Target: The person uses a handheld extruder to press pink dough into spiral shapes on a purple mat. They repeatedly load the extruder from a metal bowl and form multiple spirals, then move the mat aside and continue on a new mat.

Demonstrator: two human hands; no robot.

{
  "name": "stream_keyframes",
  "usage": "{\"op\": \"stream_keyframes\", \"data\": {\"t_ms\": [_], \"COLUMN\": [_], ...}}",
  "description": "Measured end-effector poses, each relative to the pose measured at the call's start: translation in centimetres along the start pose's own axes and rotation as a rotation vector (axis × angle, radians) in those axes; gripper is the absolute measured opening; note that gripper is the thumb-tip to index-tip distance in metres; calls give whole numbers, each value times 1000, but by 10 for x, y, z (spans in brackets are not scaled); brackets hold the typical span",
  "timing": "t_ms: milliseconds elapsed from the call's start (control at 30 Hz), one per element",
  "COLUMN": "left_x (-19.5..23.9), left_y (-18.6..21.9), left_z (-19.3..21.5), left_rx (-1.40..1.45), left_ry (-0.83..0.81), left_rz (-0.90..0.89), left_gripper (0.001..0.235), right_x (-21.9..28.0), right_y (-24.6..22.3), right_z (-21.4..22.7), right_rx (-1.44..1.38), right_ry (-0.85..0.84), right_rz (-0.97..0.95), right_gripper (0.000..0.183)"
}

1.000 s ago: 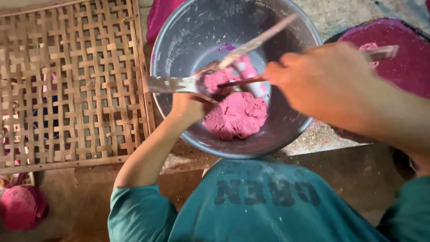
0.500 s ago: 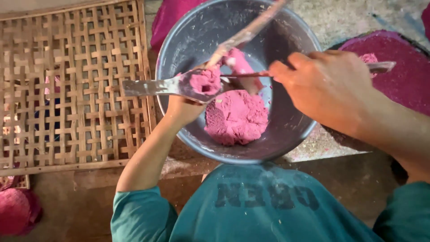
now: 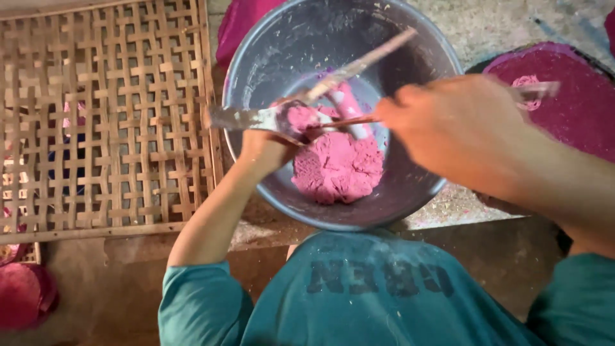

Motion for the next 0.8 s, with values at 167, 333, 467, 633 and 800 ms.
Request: {"op": "stream_keyframes", "data": {"t_ms": [167,333,467,633,800], "left_x": [-1,-10,-13,-16,-46], "left_y": [4,0,-26,-39,-73], "left_z": [-10,-10,14,-6,-10], "left_rx": [-70,0,-95,-65,248], "left_ry": [14,54,169,511,627], "left_rz": [-120,-53,93,-500,-120], "left_gripper": [68,68,33,66,60], "right_x": [-15,-24,2,-49,-57], "right_y": [-23,-36,-11,-73,-117], "right_z": [2,-27,-63,-136,-188], "right_rx": [157,108,-373,-1206,-1539], "right_ry": [225,215,241,339,313], "right_rz": [7,29,-239,-315,-264], "right_gripper": [35,25,19,49,41]}}
Point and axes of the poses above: each hand's wrist, its own x-axis away from the middle knuckle, its own z-axis out of the back of the hand, y = z × x, the point moved 1 cm from there along -x, towards the middle knuckle, and after that the axes turned 13 degrees about x, right-handed, at the moved point
